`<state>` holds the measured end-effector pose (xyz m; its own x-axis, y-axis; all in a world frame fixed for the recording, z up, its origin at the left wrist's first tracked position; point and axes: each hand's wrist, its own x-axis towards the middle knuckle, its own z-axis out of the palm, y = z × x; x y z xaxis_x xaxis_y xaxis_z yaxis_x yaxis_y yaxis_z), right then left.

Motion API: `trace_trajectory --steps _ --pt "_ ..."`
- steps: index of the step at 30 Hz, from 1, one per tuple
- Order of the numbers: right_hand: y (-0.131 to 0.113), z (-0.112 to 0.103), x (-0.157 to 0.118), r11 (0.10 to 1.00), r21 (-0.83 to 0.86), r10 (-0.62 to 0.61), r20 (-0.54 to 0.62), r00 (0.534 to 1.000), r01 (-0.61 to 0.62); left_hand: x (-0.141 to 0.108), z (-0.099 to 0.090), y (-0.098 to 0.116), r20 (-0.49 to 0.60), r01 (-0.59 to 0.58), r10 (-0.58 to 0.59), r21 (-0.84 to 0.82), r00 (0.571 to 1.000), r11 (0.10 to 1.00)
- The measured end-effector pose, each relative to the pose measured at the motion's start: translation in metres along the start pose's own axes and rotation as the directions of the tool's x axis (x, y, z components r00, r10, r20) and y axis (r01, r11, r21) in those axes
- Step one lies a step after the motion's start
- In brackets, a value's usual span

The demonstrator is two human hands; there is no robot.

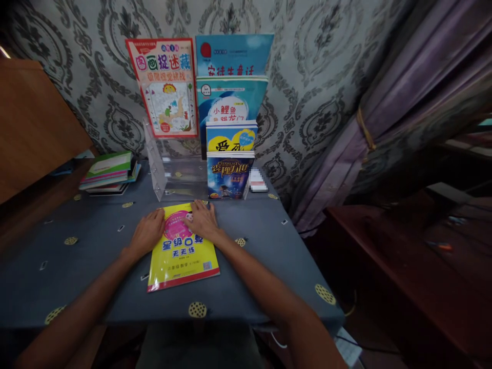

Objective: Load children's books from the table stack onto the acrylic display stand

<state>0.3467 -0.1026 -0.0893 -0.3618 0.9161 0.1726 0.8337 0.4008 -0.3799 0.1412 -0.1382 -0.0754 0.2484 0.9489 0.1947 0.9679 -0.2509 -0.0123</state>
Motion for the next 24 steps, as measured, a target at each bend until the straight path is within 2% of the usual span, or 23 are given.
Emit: trace_trajectory --steps 3,7,15,24 --pt "0.013 0.001 0.004 0.996 0.091 0.008 -0.033 0.999 -0.005 0.0 0.0 0.0 0.003 0.007 -0.007 -0.013 1.0 1.0" --pt "0.026 0.001 0.007 0.985 0.172 0.027 -0.023 0.999 -0.023 -0.001 -0.001 -0.001 0.005 0.003 -0.002 -0.038 1.0 0.999" --pt "0.027 0.003 -0.002 0.99 0.144 0.007 -0.02 1.0 -0.004 -0.001 -0.002 -0.001 0.022 0.018 -0.016 -0.064 1.0 0.998" --pt "0.027 -0.001 -0.034 0.991 0.12 -0.048 -0.029 0.998 0.051 -0.001 -0.003 0.001 0.019 0.029 -0.029 -0.041 0.999 0.999"
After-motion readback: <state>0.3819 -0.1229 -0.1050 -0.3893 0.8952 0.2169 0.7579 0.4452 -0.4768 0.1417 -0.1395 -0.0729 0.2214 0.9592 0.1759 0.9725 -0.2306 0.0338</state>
